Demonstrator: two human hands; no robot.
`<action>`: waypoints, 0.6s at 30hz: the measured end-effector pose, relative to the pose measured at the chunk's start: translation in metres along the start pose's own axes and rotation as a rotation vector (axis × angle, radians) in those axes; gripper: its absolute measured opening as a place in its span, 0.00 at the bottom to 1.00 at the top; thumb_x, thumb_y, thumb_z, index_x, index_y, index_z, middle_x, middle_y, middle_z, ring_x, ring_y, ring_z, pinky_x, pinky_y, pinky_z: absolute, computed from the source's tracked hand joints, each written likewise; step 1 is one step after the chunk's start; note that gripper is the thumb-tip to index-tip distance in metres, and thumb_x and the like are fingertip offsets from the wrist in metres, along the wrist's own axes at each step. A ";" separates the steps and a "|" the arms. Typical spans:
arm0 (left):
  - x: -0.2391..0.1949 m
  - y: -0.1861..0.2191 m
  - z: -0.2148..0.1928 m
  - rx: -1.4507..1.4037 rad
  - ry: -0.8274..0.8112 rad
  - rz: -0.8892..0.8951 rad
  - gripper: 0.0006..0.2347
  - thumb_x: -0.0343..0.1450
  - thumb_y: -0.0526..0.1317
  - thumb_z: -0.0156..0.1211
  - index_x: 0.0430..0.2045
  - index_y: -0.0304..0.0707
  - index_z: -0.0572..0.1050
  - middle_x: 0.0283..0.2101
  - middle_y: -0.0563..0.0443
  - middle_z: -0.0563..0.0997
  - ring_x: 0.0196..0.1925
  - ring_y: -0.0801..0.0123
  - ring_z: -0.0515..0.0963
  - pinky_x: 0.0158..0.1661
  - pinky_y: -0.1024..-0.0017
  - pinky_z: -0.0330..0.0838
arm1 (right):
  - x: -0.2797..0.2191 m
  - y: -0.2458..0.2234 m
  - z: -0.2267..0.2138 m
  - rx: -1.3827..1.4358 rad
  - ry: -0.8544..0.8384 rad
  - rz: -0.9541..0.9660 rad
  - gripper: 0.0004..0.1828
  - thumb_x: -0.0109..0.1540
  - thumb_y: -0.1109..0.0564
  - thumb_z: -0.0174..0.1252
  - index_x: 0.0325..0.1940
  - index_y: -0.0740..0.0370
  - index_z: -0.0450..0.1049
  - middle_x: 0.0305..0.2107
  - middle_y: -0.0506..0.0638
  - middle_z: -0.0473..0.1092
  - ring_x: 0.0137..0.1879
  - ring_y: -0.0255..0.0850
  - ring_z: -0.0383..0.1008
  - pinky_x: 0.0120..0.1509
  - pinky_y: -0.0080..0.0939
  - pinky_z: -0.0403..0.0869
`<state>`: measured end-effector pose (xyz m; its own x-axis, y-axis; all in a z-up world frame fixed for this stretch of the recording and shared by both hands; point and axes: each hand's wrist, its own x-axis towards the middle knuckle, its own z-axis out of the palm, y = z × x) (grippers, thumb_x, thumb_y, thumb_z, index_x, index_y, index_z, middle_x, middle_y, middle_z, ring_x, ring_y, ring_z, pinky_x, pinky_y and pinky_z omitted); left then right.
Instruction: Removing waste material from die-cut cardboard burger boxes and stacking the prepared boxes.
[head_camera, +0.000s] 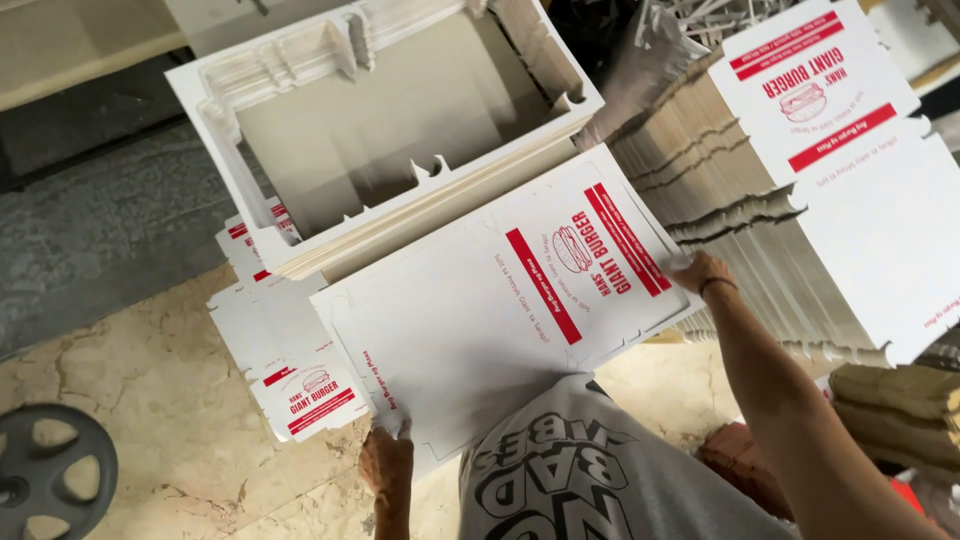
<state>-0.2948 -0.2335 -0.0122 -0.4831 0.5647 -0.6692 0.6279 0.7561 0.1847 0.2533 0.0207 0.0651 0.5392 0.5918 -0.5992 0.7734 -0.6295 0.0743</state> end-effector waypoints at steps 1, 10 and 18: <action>-0.003 -0.001 0.001 0.013 -0.004 -0.017 0.23 0.74 0.57 0.56 0.45 0.32 0.76 0.40 0.40 0.86 0.40 0.55 0.86 0.41 0.60 0.79 | -0.004 -0.002 -0.010 -0.040 -0.031 -0.002 0.48 0.56 0.28 0.61 0.71 0.58 0.66 0.62 0.65 0.68 0.67 0.60 0.67 0.66 0.62 0.70; 0.011 -0.013 0.009 0.058 0.073 0.049 0.33 0.71 0.60 0.55 0.66 0.35 0.65 0.47 0.40 0.86 0.30 0.65 0.86 0.21 0.74 0.72 | 0.024 0.009 -0.033 0.166 -0.314 -0.017 0.34 0.58 0.34 0.63 0.57 0.62 0.76 0.50 0.58 0.77 0.53 0.55 0.78 0.56 0.54 0.75; -0.015 0.001 -0.010 -0.106 0.112 -0.063 0.33 0.69 0.55 0.63 0.66 0.34 0.67 0.62 0.36 0.77 0.63 0.42 0.75 0.60 0.47 0.68 | 0.066 0.085 0.027 1.004 -0.404 -0.261 0.14 0.60 0.50 0.64 0.42 0.62 0.79 0.30 0.56 0.76 0.32 0.47 0.76 0.38 0.45 0.72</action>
<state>-0.2936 -0.2377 0.0053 -0.5882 0.5438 -0.5986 0.5294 0.8185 0.2234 0.3449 -0.0074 0.0105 0.1099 0.6732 -0.7312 0.1285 -0.7391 -0.6612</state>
